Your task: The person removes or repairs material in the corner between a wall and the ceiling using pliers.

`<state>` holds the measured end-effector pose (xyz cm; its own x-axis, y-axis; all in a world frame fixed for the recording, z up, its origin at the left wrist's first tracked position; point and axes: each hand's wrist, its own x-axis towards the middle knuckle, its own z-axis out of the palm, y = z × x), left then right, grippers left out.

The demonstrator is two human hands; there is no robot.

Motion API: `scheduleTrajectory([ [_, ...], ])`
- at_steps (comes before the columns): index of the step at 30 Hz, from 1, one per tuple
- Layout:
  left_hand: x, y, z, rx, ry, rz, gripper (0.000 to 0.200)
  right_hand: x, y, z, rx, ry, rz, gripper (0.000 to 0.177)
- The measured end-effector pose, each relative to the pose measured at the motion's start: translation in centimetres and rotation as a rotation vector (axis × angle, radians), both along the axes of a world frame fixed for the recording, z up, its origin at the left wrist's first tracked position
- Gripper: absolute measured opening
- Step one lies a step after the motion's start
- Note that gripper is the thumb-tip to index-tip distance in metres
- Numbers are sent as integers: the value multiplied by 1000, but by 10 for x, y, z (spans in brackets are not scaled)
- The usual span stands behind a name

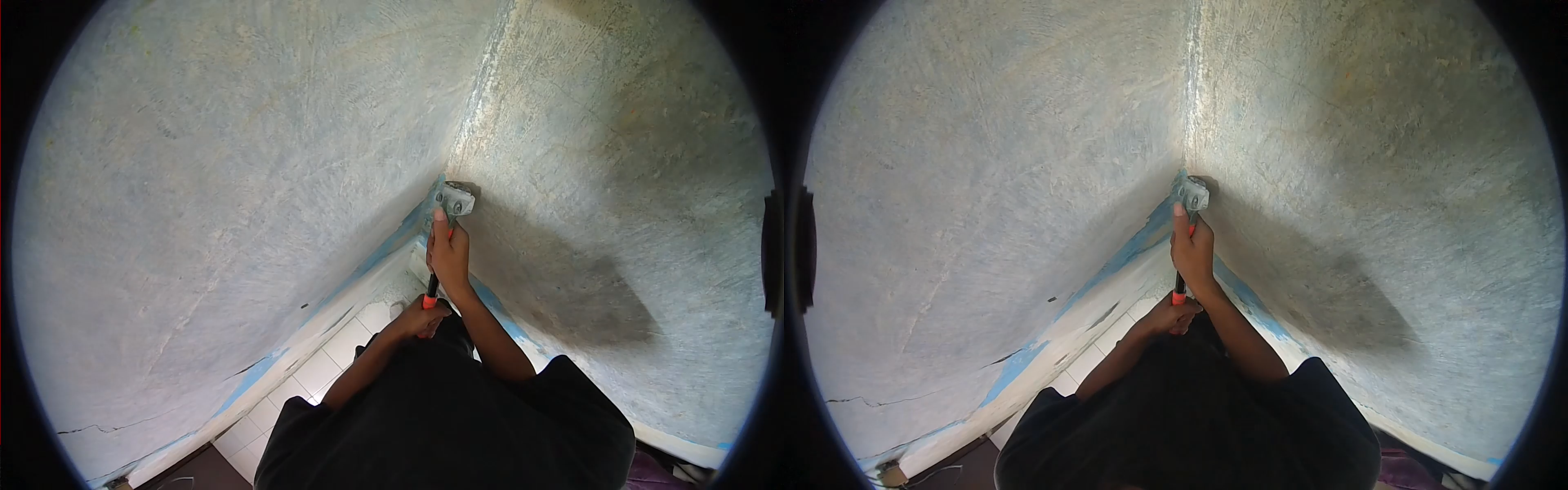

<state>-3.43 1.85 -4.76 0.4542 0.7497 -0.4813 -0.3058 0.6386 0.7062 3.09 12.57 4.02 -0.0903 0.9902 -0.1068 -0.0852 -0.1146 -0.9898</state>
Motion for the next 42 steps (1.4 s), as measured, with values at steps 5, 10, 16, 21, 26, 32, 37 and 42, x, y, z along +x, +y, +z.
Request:
scheduleTrajectory([
  [5,8,-5,16,35,41,-4,39,4,-3,15,-72,41,34,39],
  [10,5,-1,9,-31,-60,20,35,2,1,-4,42,-17,12,38],
  [16,8,-2,11,-46,-62,-12,39,8,-3,10,-47,15,42,40],
  [21,17,-6,9,-35,-95,-2,41,10,-1,9,-43,30,58,38],
  [26,4,1,13,-6,-87,56,36,-3,2,10,30,2,35,39],
  [32,26,-7,-4,37,-86,-19,35,17,-5,15,-74,7,89,37],
  [37,9,4,-4,41,-107,27,36,0,7,11,43,-46,39,37],
  [42,21,-1,7,-25,-80,-4,35,14,-2,25,-111,39,80,38],
])
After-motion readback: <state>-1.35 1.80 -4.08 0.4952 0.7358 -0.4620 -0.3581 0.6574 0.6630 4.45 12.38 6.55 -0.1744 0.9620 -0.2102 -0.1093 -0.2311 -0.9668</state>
